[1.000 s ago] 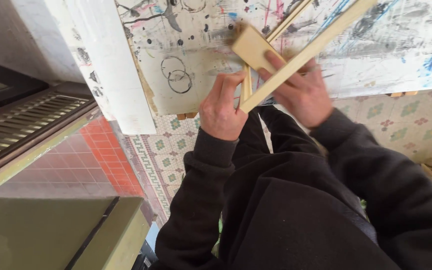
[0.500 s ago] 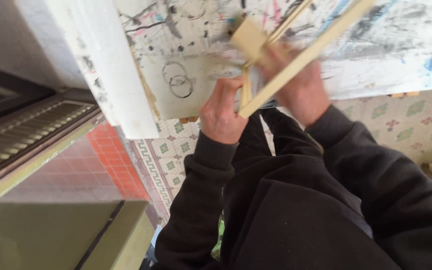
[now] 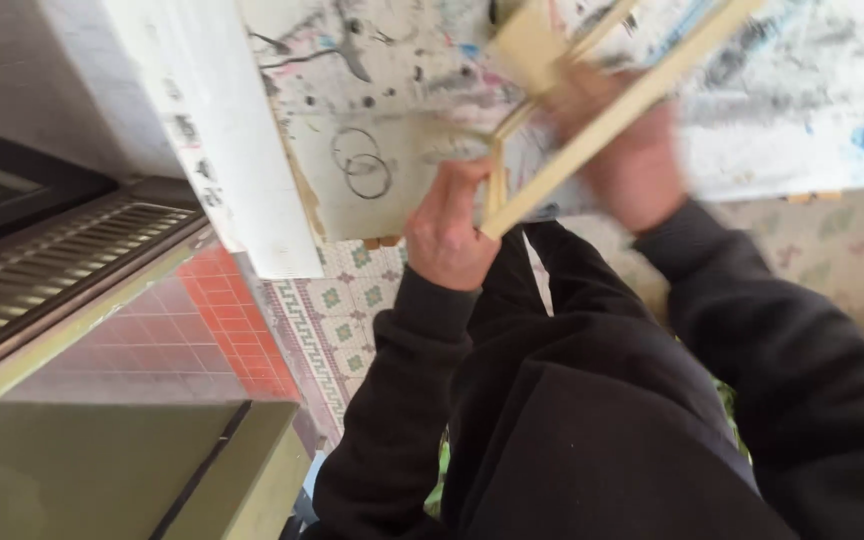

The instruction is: Sanding the wooden edges of a picture frame using a sanding block.

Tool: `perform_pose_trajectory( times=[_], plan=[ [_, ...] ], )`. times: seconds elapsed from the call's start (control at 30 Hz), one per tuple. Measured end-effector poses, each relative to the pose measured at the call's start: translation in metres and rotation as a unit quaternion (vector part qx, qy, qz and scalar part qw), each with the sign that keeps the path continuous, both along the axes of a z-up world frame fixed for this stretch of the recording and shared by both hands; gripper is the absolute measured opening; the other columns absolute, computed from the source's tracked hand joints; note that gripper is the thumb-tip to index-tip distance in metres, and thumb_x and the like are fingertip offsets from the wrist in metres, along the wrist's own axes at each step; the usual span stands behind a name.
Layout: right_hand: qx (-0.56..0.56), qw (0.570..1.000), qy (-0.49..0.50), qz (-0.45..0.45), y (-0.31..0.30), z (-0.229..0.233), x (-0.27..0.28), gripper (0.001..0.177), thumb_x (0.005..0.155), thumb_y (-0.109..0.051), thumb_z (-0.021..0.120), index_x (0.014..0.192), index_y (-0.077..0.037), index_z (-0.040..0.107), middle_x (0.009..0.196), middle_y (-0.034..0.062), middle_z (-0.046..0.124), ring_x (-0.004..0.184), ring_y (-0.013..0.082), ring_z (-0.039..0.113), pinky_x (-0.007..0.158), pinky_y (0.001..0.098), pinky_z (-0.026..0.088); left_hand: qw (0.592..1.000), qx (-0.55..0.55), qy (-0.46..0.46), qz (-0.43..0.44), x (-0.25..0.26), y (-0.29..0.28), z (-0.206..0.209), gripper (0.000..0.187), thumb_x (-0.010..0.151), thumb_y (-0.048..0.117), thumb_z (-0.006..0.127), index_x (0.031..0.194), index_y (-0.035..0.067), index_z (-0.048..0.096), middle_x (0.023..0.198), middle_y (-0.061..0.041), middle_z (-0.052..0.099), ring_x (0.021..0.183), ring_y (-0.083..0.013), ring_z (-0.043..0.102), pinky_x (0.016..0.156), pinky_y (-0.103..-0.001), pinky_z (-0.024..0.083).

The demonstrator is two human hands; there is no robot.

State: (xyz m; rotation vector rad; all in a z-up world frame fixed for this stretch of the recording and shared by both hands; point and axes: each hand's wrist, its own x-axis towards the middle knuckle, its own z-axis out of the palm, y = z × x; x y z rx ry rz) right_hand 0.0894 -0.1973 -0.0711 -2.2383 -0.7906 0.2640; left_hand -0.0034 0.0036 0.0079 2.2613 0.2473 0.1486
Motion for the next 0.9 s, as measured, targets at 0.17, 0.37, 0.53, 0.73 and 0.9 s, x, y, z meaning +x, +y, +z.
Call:
perform_pose_trajectory(
  times=[0.17,0.37,0.53,0.73,0.9],
  plan=[
    [-0.06,0.979,-0.186,0.056,-0.018,0.031,0.016,0.024,0.096,-0.01,0.075,0.121,-0.009,0.075,0.129,0.0155,0.074,0.111,0.0217,0.068,0.098,0.0414,0.054,1.0,0.024,-0.018,0.008,0.008,0.001,-0.003,0.031,0.089,0.007,0.081,0.112,0.01,0.06,0.107,-0.008,0.065,0.096,-0.0326,0.069,0.079,-0.041,0.056],
    [-0.011,0.994,-0.096,0.049,-0.026,-0.022,-0.015,0.029,0.108,-0.009,0.072,0.137,-0.008,0.072,0.141,0.0117,0.07,0.128,0.0255,0.065,0.115,0.0414,0.05,1.0,0.008,-0.018,-0.002,0.008,-0.003,-0.004,0.032,0.09,0.001,0.077,0.116,0.01,0.061,0.11,-0.007,0.066,0.099,-0.0324,0.07,0.081,-0.041,0.057],
    [-0.079,0.99,-0.11,0.043,-0.005,0.015,0.007,0.035,0.1,-0.015,0.077,0.135,-0.01,0.073,0.147,0.0129,0.066,0.118,0.025,0.062,0.11,0.0455,0.044,0.999,0.028,-0.011,0.011,0.004,0.002,0.003,0.033,0.087,0.004,0.08,0.113,0.009,0.06,0.109,-0.009,0.066,0.097,-0.0321,0.07,0.079,-0.04,0.057],
    [-0.052,0.989,-0.132,0.035,-0.042,-0.009,0.014,0.041,0.093,-0.012,0.081,0.133,-0.009,0.073,0.141,0.0071,0.067,0.12,0.0231,0.062,0.109,0.0417,0.049,0.999,0.015,-0.038,-0.015,0.02,-0.001,-0.015,0.031,0.089,0.003,0.078,0.114,0.011,0.061,0.111,-0.006,0.066,0.099,-0.0299,0.071,0.081,-0.038,0.059],
    [-0.064,0.991,-0.101,-0.05,-0.056,-0.018,0.032,0.037,0.104,-0.005,0.081,0.14,-0.004,0.072,0.145,0.0059,0.065,0.118,0.0188,0.063,0.1,0.0381,0.057,0.999,0.03,-0.02,-0.033,0.032,-0.009,-0.063,0.032,0.09,0.012,0.083,0.115,0.009,0.063,0.107,-0.007,0.065,0.093,-0.0305,0.068,0.078,-0.04,0.055]
  ],
)
